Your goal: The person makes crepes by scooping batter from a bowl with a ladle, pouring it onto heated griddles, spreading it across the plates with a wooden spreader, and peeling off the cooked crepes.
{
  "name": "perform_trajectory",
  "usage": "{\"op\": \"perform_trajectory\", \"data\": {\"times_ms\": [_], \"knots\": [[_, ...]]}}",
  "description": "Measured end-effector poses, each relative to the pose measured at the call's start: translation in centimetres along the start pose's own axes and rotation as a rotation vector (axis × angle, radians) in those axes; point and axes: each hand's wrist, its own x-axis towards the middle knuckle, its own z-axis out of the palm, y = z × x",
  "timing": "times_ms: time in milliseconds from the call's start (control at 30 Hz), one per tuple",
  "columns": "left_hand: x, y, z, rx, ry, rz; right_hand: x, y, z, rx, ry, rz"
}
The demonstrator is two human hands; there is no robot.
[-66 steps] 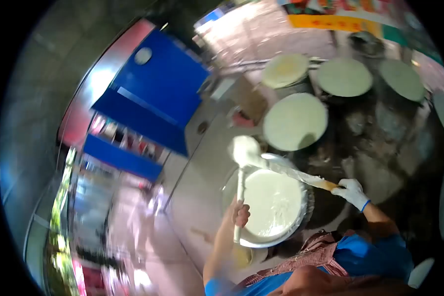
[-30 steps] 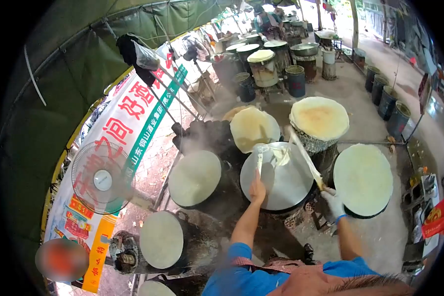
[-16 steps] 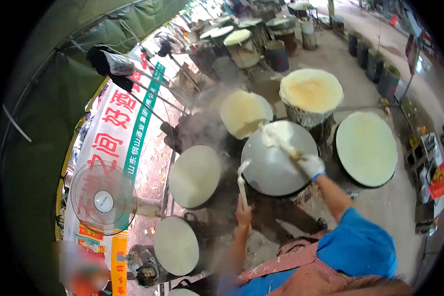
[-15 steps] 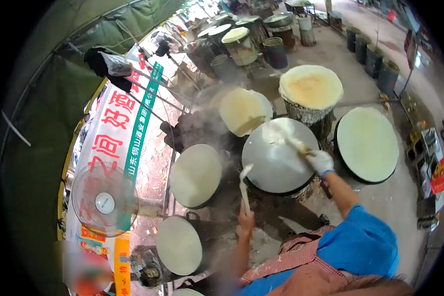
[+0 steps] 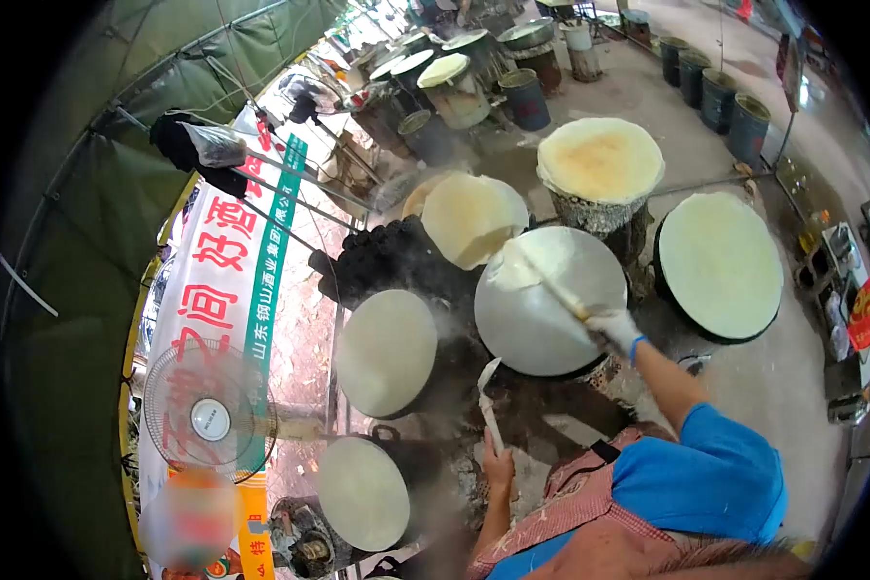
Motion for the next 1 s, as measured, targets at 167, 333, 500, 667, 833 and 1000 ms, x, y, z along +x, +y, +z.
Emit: {"op": "perform_trajectory", "data": {"times_ms": [167,333,500,667,833,1000], "knots": [[-0.5,-2.5,0.9,0.172,0.044,-0.001,-1.0,-7.8,-3.4,-0.291,-0.155,-0.053],[-0.4,-1.8,3.1,-0.057,0.076,-0.203,8.0,-0.8,-5.8,-0.114,-0.203,-0.135],[-5.6,6.7,3.7,-0.111,0.120,-0.364,7.5,-3.9,-8.8,-0.283,-0.363,0.067],[-8.2,4.3,4.2,-0.213,0.140,-0.384,8.5,-11.5,-6.1,-0.182,-0.274,0.200],[-9.4,3.4,5.8,-0.229,0.274,-0.640,12.9,-3.1,-10.7,-0.386,-0.579,0.026],[-11.4,2.1,7.4,-0.241,0.512,-0.727,15.3,-12.0,-7.1,-0.232,-0.356,0.100]]}}
